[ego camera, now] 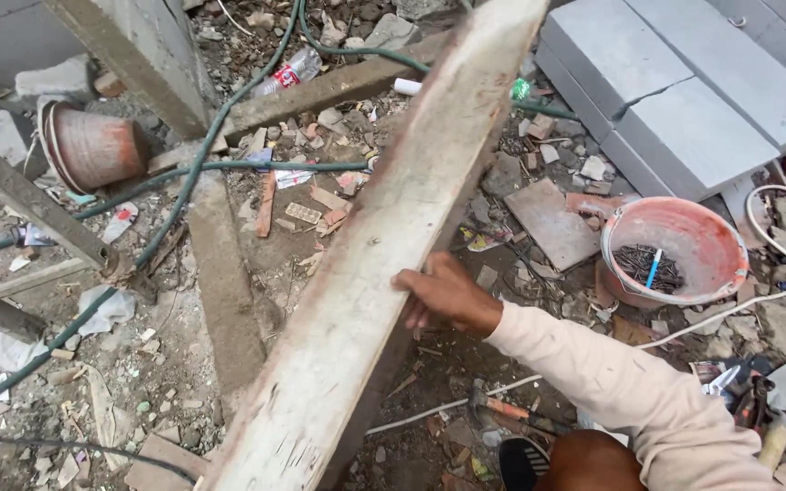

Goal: The person removes nails from a wooden board with a hammer, retrieves nails from a bucket, and hammers the nails into wooden boards to assemble a wooden formwork.

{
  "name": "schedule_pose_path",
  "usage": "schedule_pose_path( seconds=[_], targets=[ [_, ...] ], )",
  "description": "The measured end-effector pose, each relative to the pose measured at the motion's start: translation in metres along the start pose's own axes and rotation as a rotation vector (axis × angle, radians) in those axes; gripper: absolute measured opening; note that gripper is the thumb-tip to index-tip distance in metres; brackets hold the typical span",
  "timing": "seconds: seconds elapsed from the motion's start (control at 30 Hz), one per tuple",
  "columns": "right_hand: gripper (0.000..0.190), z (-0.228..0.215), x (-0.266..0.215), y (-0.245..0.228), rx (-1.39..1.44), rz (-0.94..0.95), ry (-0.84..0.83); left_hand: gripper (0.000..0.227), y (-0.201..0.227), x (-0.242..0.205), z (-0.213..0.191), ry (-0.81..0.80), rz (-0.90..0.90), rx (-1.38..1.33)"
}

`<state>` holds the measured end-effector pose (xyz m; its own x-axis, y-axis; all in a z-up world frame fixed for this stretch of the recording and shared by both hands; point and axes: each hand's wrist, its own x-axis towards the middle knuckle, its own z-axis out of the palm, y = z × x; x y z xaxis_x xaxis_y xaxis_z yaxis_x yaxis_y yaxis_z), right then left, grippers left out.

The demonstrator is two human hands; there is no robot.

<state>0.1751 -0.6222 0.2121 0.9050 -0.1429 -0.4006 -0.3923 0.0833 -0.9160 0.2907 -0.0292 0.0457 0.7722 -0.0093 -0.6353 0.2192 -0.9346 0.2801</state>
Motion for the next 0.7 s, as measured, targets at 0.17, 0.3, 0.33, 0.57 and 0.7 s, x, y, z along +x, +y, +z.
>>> schedule_pose_path(
  seconds=[0.17,0.3,0.33,0.57,0.7],
  targets=[
    [0.039,-0.028,0.013,0.012,-0.103,0.144,0.01,0.052,0.025,0.012,0.008,-0.032,0.021,0.005],
    [0.039,-0.041,0.037,0.027,-0.111,0.253,0.097,0.052,0.07,0.032,0.015,-0.052,0.066,0.019],
    [0.039,-0.041,0.042,0.034,-0.084,0.285,0.113,0.053,0.077,0.036,0.011,-0.056,0.073,0.033],
    [0.04,-0.034,0.102,0.071,-0.206,0.327,0.032,0.057,0.059,0.039,0.003,-0.063,0.074,0.06],
    [0.047,-0.01,0.151,0.096,-0.21,0.271,0.019,0.06,0.104,-0.026,-0.025,-0.038,0.109,0.027]
  ],
)
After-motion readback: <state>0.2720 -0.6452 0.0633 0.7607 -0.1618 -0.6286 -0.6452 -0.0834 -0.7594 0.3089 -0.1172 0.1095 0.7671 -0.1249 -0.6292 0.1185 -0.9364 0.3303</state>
